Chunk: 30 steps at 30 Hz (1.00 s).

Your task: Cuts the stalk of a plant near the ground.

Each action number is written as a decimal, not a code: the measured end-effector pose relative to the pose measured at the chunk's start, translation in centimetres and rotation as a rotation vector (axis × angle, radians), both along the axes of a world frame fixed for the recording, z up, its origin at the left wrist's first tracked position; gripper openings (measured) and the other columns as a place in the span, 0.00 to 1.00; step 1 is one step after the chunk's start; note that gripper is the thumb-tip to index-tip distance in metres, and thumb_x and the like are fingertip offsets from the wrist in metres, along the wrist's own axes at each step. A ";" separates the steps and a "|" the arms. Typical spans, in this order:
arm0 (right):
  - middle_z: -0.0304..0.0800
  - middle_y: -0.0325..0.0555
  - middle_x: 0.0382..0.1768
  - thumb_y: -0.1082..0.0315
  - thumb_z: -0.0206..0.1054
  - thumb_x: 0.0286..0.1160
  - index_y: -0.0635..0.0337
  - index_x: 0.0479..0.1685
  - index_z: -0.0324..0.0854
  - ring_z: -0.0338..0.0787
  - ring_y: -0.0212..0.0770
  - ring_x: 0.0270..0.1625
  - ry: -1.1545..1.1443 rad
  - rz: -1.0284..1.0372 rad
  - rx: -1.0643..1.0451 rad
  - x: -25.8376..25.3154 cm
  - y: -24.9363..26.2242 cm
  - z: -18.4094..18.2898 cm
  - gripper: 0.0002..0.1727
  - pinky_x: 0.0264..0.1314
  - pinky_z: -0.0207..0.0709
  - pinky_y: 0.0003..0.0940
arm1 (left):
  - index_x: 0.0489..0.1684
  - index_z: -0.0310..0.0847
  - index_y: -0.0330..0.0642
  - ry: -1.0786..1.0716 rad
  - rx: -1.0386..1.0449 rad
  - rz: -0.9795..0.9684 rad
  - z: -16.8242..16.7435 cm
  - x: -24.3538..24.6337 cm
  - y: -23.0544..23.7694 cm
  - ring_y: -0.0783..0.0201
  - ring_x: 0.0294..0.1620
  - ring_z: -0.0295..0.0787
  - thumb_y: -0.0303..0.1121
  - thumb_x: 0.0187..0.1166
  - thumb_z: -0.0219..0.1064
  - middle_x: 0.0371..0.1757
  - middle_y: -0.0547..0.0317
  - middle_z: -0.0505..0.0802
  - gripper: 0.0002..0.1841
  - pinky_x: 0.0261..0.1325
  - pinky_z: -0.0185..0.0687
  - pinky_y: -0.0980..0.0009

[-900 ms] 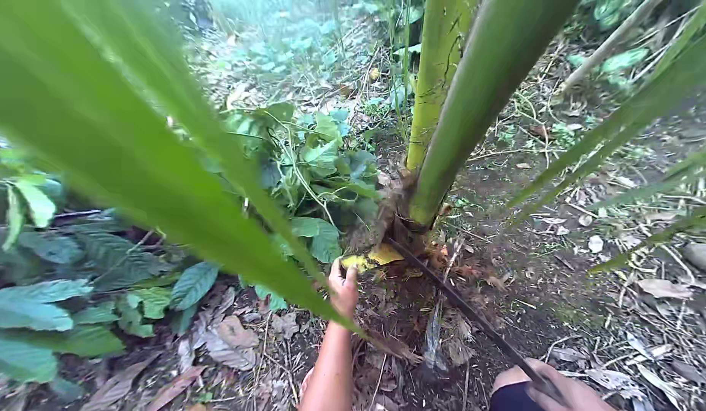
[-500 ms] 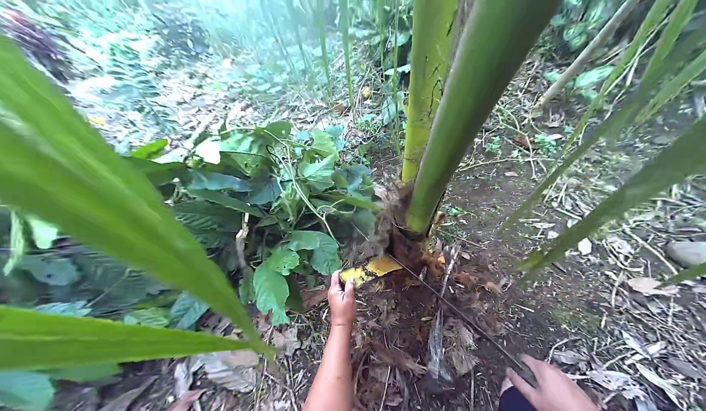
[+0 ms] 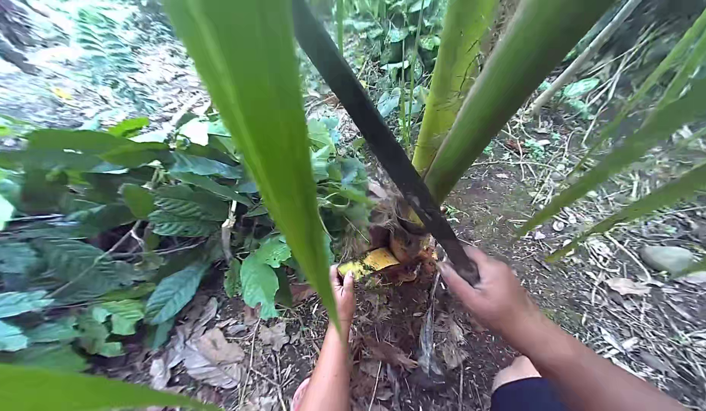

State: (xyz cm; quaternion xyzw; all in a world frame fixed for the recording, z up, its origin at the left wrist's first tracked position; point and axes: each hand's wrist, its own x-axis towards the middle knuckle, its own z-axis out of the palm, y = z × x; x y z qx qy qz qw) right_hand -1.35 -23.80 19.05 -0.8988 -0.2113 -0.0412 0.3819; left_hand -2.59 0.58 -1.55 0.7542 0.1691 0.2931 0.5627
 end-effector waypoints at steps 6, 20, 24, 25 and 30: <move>0.90 0.69 0.55 0.48 0.60 0.89 0.71 0.65 0.81 0.90 0.64 0.61 0.789 -0.160 -0.414 0.1 -2.4 -16.8 0.29 0.68 0.79 0.63 | 0.58 0.81 0.25 0.010 0.057 -0.005 -0.8 0.0 0.8 0.72 0.43 0.90 0.39 0.80 0.56 0.42 0.51 0.93 0.23 0.54 0.86 0.67; 0.90 0.58 0.37 0.46 0.63 0.85 0.66 0.59 0.84 0.90 0.55 0.41 0.524 -0.068 -0.219 1.4 -0.5 -7.5 0.27 0.50 0.83 0.58 | 0.56 0.79 0.22 -0.077 -0.027 0.002 -1.9 -0.2 0.5 0.83 0.43 0.87 0.38 0.80 0.57 0.42 0.57 0.91 0.22 0.53 0.84 0.79; 0.89 0.50 0.32 0.48 0.67 0.82 0.66 0.52 0.87 0.88 0.42 0.34 0.297 -0.077 0.005 3.3 1.3 -8.3 0.25 0.43 0.83 0.44 | 0.58 0.79 0.22 -0.077 -0.011 -0.036 -1.4 -0.3 0.9 0.81 0.45 0.89 0.35 0.81 0.58 0.43 0.57 0.93 0.21 0.56 0.85 0.78; 0.92 0.57 0.38 0.50 0.67 0.83 0.69 0.55 0.87 0.92 0.49 0.41 0.409 -0.098 -0.038 2.5 0.6 -11.3 0.26 0.52 0.85 0.51 | 0.57 0.79 0.22 -0.065 -0.006 -0.023 -1.2 -0.3 0.9 0.80 0.44 0.88 0.35 0.80 0.58 0.43 0.56 0.92 0.20 0.55 0.85 0.78; 0.90 0.69 0.55 0.51 0.67 0.84 0.72 0.62 0.83 0.91 0.63 0.59 1.027 -0.199 -0.361 -2.1 -3.5 -23.2 0.28 0.67 0.80 0.63 | 0.67 0.78 0.21 0.431 -0.016 0.091 -6.6 -7.9 3.9 0.44 0.64 0.89 0.32 0.89 0.52 0.60 0.30 0.90 0.21 0.73 0.78 0.46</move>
